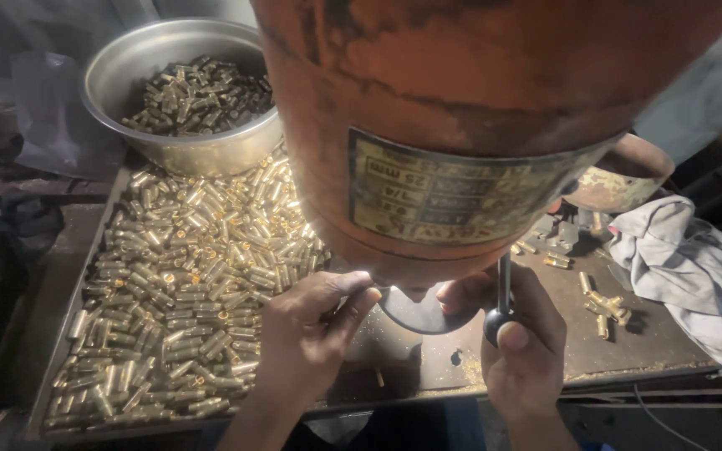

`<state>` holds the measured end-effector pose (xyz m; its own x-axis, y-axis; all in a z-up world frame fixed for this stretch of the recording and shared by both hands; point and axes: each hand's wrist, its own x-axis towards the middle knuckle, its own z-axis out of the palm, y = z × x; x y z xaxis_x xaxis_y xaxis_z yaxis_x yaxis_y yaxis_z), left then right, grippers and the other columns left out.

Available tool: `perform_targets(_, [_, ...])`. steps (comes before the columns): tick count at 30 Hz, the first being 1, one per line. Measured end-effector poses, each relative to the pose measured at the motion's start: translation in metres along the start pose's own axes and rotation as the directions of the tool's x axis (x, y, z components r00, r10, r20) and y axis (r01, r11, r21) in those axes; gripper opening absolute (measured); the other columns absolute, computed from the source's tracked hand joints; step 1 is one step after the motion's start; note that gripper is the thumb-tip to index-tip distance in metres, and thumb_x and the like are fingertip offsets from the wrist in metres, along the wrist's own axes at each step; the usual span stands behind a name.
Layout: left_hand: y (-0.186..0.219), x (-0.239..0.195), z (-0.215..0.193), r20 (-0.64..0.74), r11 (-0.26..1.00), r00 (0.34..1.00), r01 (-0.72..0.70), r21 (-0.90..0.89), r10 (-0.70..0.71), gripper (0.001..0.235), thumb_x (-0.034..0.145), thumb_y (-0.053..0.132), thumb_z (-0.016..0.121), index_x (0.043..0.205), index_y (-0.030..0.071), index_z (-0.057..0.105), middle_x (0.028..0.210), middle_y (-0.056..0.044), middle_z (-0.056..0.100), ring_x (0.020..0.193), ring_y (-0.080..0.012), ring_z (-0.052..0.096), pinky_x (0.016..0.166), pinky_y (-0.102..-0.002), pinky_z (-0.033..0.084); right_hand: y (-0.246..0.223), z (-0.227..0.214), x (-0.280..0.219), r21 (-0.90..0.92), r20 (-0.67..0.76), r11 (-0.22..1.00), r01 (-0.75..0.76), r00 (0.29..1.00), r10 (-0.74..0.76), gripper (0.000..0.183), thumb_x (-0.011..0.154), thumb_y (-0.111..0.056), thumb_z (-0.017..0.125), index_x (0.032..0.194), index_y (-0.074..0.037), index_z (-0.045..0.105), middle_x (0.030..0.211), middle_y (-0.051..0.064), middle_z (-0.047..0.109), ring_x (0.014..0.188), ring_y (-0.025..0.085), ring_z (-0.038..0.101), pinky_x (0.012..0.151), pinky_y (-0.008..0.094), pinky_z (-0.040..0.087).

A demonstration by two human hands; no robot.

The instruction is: Operating a small industrial press machine to process brass components on a workbench.

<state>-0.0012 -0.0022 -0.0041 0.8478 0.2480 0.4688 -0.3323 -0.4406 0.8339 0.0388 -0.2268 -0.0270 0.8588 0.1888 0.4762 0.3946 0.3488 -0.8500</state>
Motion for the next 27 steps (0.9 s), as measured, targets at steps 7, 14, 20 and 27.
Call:
perform_targets(7, [-0.002, 0.0, 0.001, -0.011, 1.0, 1.0, 0.009, -0.009, -0.009, 0.019, 0.085, 0.016, 0.082, 0.1, 0.004, 0.079, 0.093, -0.011, 0.08, 0.081, -0.0193, 0.08, 0.07, -0.029, 0.062, -0.003, 0.002, 0.001, -0.051, -0.014, 0.998, -0.029, 1.0, 0.028, 0.064, 0.101, -0.044, 0.062, 0.129, 0.014, 0.058, 0.108, 0.023, 0.069, 0.1, 0.029, 0.067, 0.092, 0.041, 0.052])
perform_targets(14, [0.005, 0.0, -0.003, 0.006, 0.999, 0.999, 0.04, -0.006, -0.039, 0.02, 0.084, 0.016, 0.082, 0.1, 0.005, 0.079, 0.092, -0.011, 0.08, 0.08, -0.0193, 0.08, 0.069, -0.029, 0.062, -0.001, 0.004, 0.002, -0.128, -0.066, 0.988, -0.083, 0.995, 0.075, 0.066, 0.099, -0.047, 0.062, 0.127, 0.013, 0.058, 0.105, 0.022, 0.067, 0.096, 0.027, 0.063, 0.088, 0.04, 0.051])
perform_targets(20, [0.005, -0.004, -0.011, 0.009, 0.997, 0.998, -0.055, -0.057, 0.055, 0.019, 0.086, 0.012, 0.08, 0.103, 0.006, 0.08, 0.097, -0.009, 0.081, 0.085, -0.0176, 0.079, 0.072, -0.029, 0.062, -0.01, 0.013, 0.004, 0.012, 0.068, 0.993, 0.114, 0.991, -0.115, 0.103, 0.093, -0.082, 0.052, 0.145, 0.007, 0.051, 0.11, 0.022, 0.068, 0.096, 0.027, 0.066, 0.084, 0.039, 0.053])
perform_targets(27, [-0.064, -0.047, -0.06, 0.12, 0.524, 0.801, 0.488, -0.698, -0.586, 0.014, 0.098, 0.006, 0.079, 0.109, -0.003, 0.078, 0.087, -0.018, 0.069, 0.061, -0.0217, 0.05, 0.048, -0.037, 0.039, -0.007, 0.013, 0.0, -0.027, -0.001, 0.999, 0.024, 1.0, -0.024, 0.12, 0.08, -0.092, 0.051, 0.144, 0.01, 0.05, 0.102, 0.024, 0.065, 0.09, 0.03, 0.063, 0.077, 0.039, 0.05])
